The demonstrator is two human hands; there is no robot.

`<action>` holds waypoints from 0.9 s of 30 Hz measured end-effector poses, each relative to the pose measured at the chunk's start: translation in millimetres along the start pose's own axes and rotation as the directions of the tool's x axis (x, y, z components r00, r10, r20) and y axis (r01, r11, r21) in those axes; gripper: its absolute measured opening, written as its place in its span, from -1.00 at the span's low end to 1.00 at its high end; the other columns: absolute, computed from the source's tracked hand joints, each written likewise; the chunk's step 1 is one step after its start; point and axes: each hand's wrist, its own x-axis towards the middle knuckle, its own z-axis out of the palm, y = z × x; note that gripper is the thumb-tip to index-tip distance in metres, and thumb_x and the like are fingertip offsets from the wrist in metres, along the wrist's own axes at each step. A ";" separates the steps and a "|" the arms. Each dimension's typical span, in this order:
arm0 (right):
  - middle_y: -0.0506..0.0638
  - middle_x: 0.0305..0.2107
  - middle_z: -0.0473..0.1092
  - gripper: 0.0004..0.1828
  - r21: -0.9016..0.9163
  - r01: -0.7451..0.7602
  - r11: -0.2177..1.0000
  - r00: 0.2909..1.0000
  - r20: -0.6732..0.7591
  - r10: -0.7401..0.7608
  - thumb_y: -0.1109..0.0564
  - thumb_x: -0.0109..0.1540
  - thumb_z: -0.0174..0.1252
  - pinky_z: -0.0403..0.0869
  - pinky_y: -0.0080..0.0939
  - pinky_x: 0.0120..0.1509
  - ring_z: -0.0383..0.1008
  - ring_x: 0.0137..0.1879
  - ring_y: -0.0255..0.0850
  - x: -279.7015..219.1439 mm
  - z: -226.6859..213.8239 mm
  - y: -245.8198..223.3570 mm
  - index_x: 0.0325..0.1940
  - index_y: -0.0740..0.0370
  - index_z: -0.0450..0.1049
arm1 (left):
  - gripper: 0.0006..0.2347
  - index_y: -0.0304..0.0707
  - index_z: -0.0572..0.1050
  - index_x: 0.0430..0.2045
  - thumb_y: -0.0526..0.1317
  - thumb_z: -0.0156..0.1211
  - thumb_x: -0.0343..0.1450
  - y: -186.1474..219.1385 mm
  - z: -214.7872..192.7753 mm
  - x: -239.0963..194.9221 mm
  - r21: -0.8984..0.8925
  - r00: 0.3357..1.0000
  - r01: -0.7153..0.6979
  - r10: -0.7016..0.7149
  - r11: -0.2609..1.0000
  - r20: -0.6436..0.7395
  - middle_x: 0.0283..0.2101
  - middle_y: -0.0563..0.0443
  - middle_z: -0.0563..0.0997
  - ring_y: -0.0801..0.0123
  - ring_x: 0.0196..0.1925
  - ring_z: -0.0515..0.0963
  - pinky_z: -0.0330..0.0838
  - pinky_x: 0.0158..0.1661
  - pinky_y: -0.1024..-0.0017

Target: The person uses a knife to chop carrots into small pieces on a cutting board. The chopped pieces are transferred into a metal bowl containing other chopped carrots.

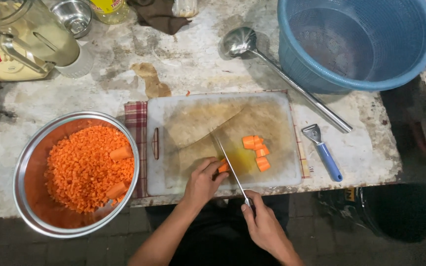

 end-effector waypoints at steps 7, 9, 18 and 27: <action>-0.02 -0.44 0.41 -0.55 -0.033 0.075 0.997 0.997 -0.028 -0.076 -0.11 0.32 -0.18 0.33 -0.17 -0.23 0.40 -0.39 -0.17 3.3 1.2 7.5 0.28 -0.01 0.18 | -0.85 -0.41 0.58 -0.28 -0.40 0.35 0.31 3.1 0.1 7.8 -0.005 0.986 -0.141 0.140 0.990 -0.090 -0.19 -0.12 0.58 0.19 -0.14 0.55 0.45 -0.05 0.34; -0.04 -0.54 0.32 -0.58 -0.001 0.058 0.998 0.998 -0.019 -0.058 -0.09 0.33 -0.18 0.28 -0.18 -0.28 0.30 -0.45 -0.21 2.0 -0.3 5.9 0.27 -0.03 0.20 | -0.72 -0.37 0.52 -0.14 -0.40 0.38 0.29 5.6 -2.7 7.2 -0.012 0.991 -0.118 0.117 0.993 -0.070 -0.15 -0.11 0.55 0.20 -0.12 0.51 0.49 -0.09 0.37; -0.03 -0.55 0.32 -0.57 -0.026 -0.002 1.000 1.000 -0.002 0.002 -0.10 0.33 -0.18 0.28 -0.15 -0.29 0.32 -0.46 -0.19 2.3 -3.0 0.7 0.28 -0.06 0.18 | -0.87 -0.46 0.55 -0.36 -0.40 0.37 0.32 14.9 -25.2 16.7 0.112 0.910 -0.397 0.407 0.911 -0.084 -0.25 -0.13 0.59 0.18 -0.21 0.58 0.53 -0.08 0.30; 0.00 -0.56 0.33 -0.61 -0.095 0.020 0.995 1.000 0.009 -0.020 -0.13 0.34 -0.20 0.24 -0.11 -0.31 0.30 -0.47 -0.15 6.4 -9.4 -0.1 0.22 -0.04 0.20 | -0.89 -0.49 0.60 -0.36 -0.45 0.38 0.31 5.2 -17.4 12.5 0.214 0.877 -0.456 0.477 0.864 -0.057 -0.25 -0.15 0.65 0.20 -0.20 0.61 0.54 -0.01 0.32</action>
